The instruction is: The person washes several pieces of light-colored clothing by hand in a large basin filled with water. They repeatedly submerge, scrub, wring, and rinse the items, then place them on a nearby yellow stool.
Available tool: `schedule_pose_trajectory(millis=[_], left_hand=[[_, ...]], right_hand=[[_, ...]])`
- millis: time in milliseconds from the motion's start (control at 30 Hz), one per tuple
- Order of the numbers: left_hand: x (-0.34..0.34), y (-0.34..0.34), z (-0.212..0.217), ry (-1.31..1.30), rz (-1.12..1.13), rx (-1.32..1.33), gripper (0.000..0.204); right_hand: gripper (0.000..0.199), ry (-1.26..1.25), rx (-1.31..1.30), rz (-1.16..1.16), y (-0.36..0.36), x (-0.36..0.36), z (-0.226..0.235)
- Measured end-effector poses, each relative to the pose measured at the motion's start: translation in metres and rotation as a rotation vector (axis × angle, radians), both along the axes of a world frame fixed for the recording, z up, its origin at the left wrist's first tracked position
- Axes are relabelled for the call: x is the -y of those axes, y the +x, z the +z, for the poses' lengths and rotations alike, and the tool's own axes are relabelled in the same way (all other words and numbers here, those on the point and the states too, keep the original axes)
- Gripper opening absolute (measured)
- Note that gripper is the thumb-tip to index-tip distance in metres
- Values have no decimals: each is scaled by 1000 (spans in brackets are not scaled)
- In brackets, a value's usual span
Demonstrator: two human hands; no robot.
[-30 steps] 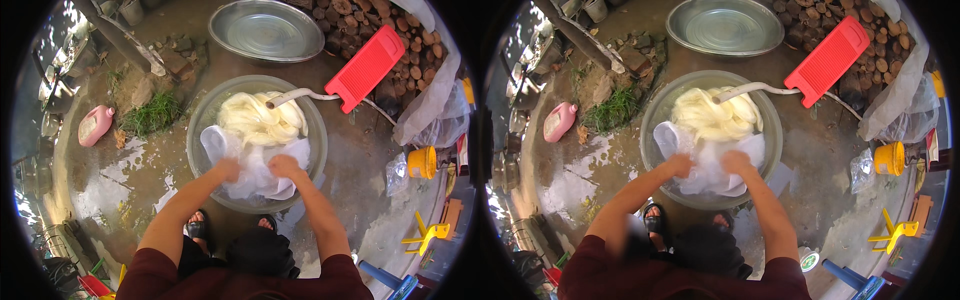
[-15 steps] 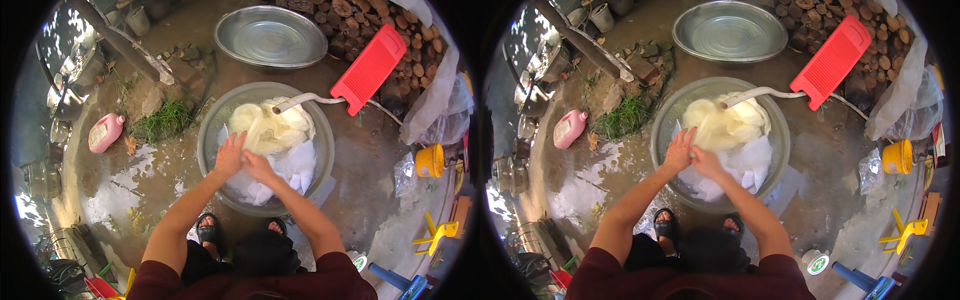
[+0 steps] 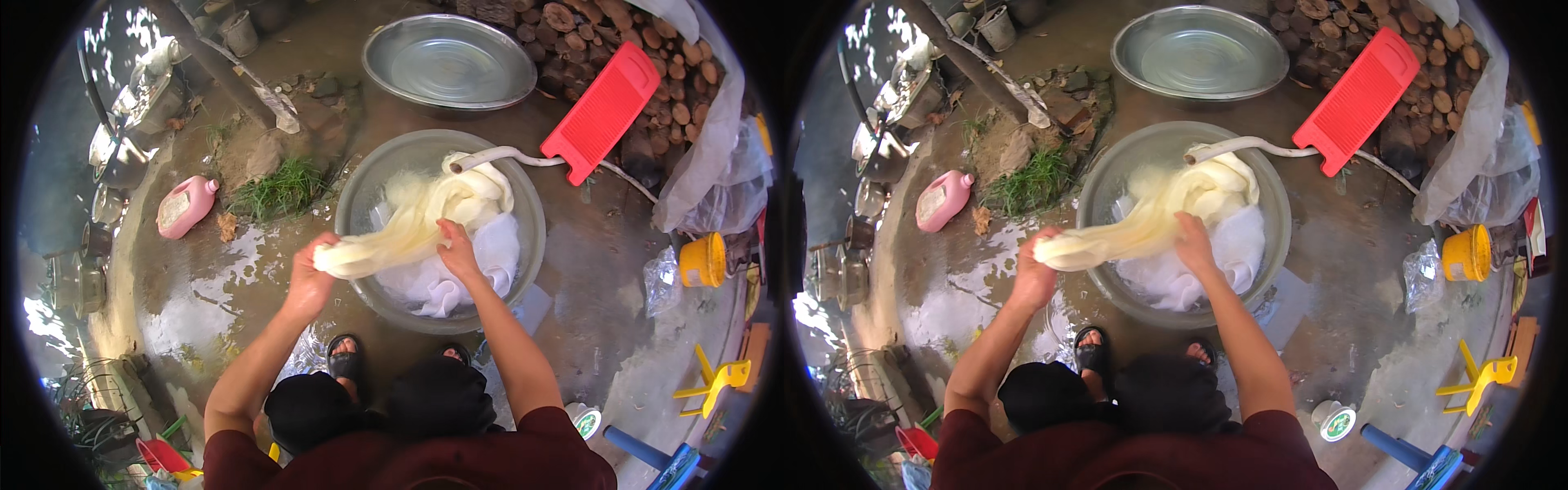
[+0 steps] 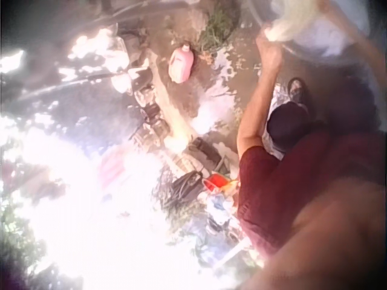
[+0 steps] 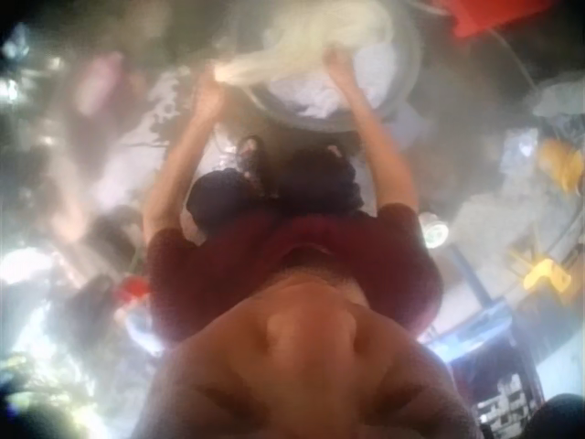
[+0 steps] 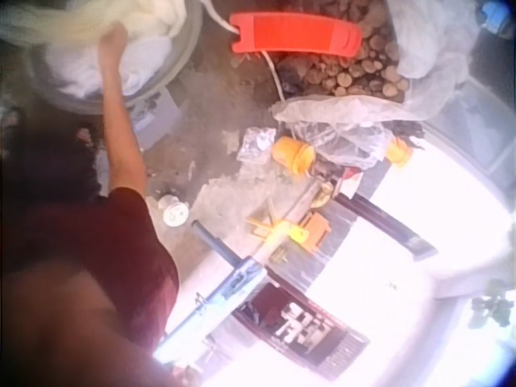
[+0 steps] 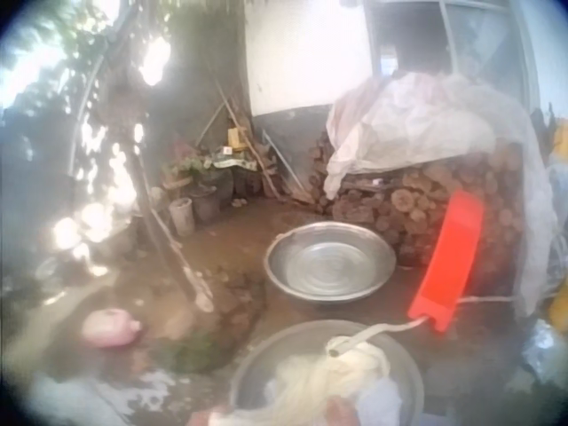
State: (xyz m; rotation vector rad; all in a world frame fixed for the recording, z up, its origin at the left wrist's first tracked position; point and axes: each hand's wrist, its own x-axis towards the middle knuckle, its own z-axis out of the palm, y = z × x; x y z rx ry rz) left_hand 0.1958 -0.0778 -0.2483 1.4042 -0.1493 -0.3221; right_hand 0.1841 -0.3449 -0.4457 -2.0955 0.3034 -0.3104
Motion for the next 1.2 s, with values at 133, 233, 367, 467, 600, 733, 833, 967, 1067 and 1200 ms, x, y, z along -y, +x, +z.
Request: schedule_pose_trajectory(millis=[133,233,367,467,600,733,833,967,1067,1200], left_hand=[[-14,-2,63,-291,47,123,6],[-33,11,77,-305,210,192,31],[-63,42,38,-127,368,76,28],[-63,43,-3,92,378,-143,31],[-47,45,-2,256,379,-44,47],[-29,74,58,39,310,161,46],[-19,75,99,-273,371,214,30],[-54,79,73,106,337,98,18],[-51,68,34,524,323,81,11],[-36,50,-36,353,341,-134,21]], right_hand=[[34,-265,-154,42,8,-12,21],[28,-263,-389,182,1,12,31],[18,-319,-139,136,-35,72,72],[14,-188,15,2,-64,98,151],[16,-198,258,-128,-54,96,276],[28,-147,649,-234,-41,117,370],[21,-99,905,-288,-41,100,408],[22,-336,634,-309,-34,126,364],[22,-416,348,-264,-46,140,292],[25,235,117,-61,-66,129,143]])
